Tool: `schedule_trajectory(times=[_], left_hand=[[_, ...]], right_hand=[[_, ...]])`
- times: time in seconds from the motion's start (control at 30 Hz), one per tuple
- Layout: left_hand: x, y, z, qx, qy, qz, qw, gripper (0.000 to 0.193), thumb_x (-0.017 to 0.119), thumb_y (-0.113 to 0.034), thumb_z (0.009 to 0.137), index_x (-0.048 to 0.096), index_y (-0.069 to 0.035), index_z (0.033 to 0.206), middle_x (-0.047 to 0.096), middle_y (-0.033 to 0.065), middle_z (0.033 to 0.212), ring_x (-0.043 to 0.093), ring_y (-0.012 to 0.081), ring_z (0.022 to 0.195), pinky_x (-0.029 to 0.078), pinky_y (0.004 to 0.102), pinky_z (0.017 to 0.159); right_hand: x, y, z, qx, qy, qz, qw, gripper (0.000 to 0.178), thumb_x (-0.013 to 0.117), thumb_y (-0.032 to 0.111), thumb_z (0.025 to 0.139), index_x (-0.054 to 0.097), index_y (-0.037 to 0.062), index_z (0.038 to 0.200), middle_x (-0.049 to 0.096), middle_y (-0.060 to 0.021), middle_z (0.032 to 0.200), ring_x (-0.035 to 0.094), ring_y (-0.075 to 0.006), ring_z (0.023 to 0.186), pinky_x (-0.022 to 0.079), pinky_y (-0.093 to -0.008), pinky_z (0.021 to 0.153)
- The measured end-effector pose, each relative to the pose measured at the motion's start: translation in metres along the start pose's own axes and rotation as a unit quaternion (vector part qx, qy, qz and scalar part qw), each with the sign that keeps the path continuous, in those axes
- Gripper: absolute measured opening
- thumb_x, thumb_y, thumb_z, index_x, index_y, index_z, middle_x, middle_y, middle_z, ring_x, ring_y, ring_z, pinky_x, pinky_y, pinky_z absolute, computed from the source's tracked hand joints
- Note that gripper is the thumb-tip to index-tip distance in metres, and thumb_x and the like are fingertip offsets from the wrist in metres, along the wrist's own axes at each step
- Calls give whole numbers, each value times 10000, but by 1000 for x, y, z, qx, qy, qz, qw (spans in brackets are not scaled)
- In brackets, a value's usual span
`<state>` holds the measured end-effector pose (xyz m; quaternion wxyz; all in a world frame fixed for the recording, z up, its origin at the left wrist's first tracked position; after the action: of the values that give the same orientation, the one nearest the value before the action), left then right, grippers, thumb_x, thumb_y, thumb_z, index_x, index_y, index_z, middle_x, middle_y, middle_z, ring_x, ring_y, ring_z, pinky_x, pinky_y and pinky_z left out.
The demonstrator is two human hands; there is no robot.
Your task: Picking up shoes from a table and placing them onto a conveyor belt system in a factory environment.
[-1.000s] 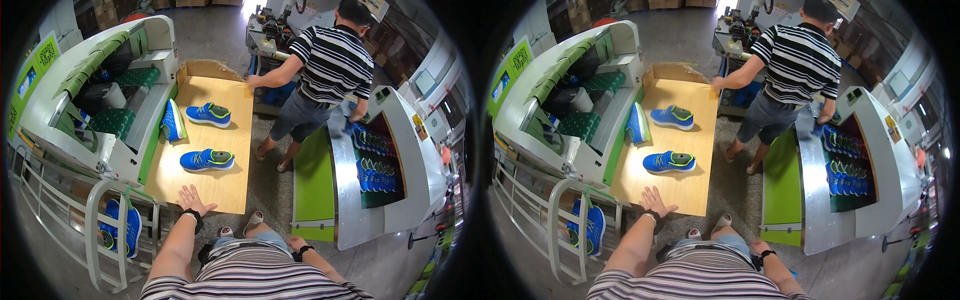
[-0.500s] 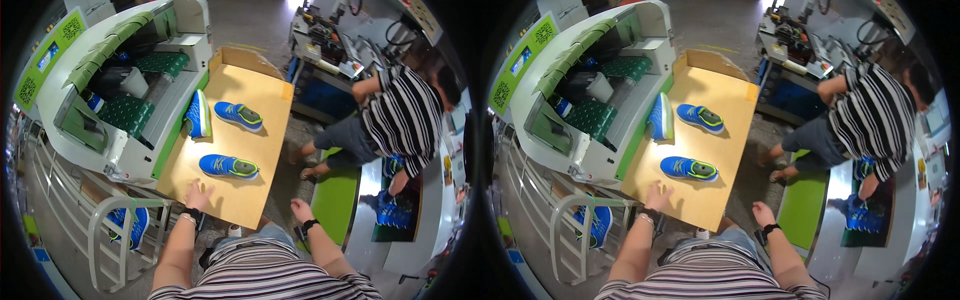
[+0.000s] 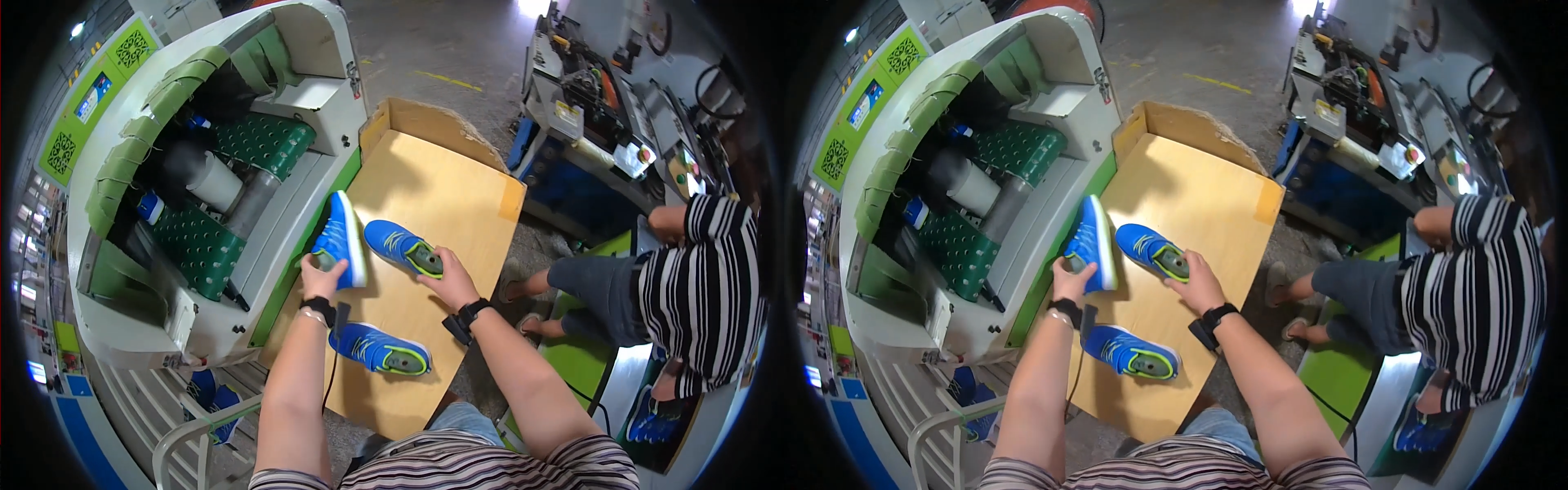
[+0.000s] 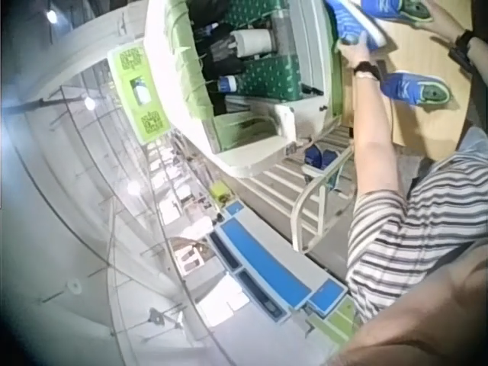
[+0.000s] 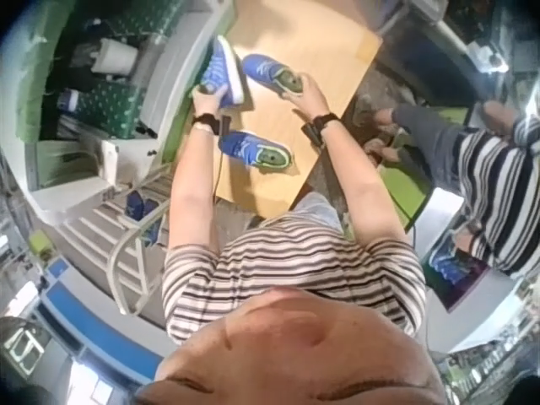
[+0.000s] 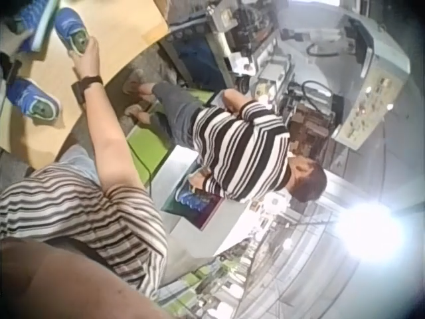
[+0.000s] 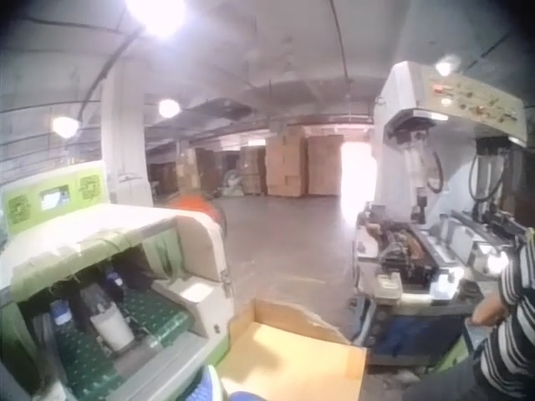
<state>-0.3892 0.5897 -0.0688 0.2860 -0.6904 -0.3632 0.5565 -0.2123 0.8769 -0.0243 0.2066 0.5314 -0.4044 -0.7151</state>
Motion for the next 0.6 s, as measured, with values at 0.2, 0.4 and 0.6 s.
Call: schedule_trajectory(times=[0.2,0.4,0.6], left_hand=[[48,-28,-20,60,-35,-67,995,1028,856,-212,656,199,-25,1425,422,206,1338,484,300,1194,435,379,974],[47,-46,-44,-133,87,-415,896,785,751,-140,793,263,-42,1400,512,143,1261,546,255,1119,476,376,925],[-98,-108,-122,-32,21,-522,852,624,593,-96,886,286,-44,1427,503,116,1278,539,239,1142,481,384,927]], right_hand=[[16,1,6,153,39,86,984,557,748,258,778,448,42,1194,542,-246,1172,553,-412,1054,478,-418,855],[20,-33,8,197,-33,297,934,515,670,175,868,439,34,1307,573,-151,1170,571,-254,1071,458,-338,921],[8,71,69,89,-9,413,906,518,661,154,892,428,13,1332,544,-96,1231,517,-161,1135,409,-304,987]])
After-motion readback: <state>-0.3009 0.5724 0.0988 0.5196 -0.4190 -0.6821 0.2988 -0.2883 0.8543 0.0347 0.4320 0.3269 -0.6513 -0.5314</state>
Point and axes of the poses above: each hand's wrist, its own z-axis towards the middle knuckle, its own x-axis out of the palm, y = z × x, the point moved 9 cm from there along z, towards the middle knuckle
